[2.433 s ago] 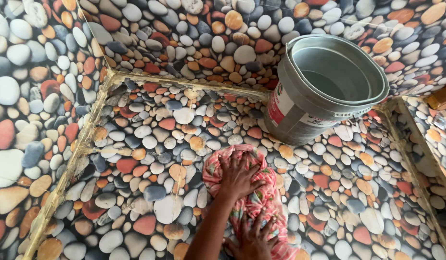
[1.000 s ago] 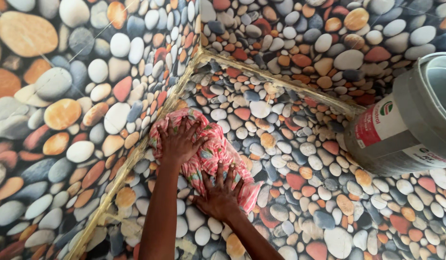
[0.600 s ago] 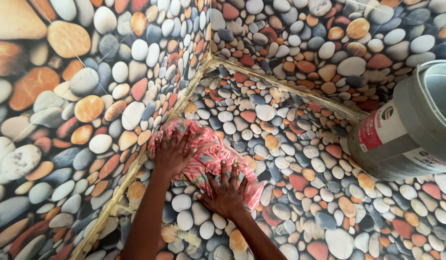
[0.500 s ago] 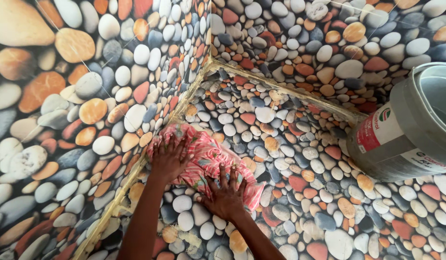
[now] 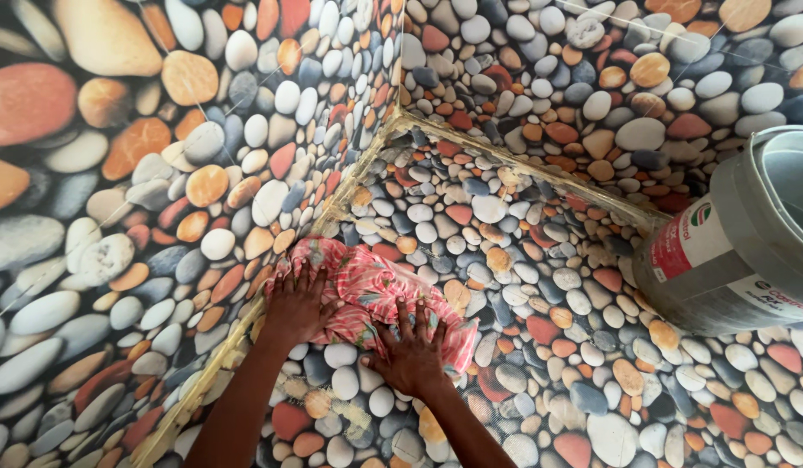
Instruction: The person wipes a pebble-patterned floor using a wet cloth, repeatedly rinsing the cloth in a bucket of water and scrubbing different sections of the surface.
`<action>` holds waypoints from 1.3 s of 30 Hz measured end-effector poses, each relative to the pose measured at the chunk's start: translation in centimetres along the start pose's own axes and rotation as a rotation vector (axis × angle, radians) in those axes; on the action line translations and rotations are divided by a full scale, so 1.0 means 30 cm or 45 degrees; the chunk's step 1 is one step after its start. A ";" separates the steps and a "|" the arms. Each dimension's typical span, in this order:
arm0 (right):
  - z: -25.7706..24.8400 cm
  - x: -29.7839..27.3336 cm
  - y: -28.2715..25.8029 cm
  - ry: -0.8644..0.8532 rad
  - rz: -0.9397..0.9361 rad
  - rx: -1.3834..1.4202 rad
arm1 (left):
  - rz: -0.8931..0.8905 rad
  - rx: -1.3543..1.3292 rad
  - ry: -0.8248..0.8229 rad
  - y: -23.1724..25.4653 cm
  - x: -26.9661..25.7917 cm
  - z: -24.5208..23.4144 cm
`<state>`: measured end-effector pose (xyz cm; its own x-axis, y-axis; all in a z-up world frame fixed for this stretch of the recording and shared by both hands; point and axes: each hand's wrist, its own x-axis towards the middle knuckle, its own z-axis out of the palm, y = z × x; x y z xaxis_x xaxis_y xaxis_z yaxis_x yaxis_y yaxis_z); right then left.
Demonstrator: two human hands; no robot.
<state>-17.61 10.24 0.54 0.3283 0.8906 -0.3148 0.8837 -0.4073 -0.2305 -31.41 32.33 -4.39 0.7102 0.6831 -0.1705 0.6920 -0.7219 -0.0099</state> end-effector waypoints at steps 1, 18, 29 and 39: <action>0.001 -0.003 0.000 -0.006 0.000 -0.011 | -0.012 0.015 -0.020 0.004 -0.017 -0.010; 0.033 -0.022 0.030 0.002 -0.134 -0.022 | -0.265 -0.067 -0.224 0.046 -0.210 0.045; 0.107 -0.005 0.290 0.282 -0.227 0.189 | -0.324 -0.115 -0.380 0.245 -0.354 0.036; -0.122 -0.281 0.369 0.147 0.398 -0.033 | 0.118 -0.363 -0.623 0.707 -0.505 -0.116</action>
<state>-9.38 -1.03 4.01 0.6193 0.7408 -0.2601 0.7418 -0.6606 -0.1152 -27.05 7.06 1.40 0.6740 0.4382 -0.5947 0.6853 -0.6716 0.2818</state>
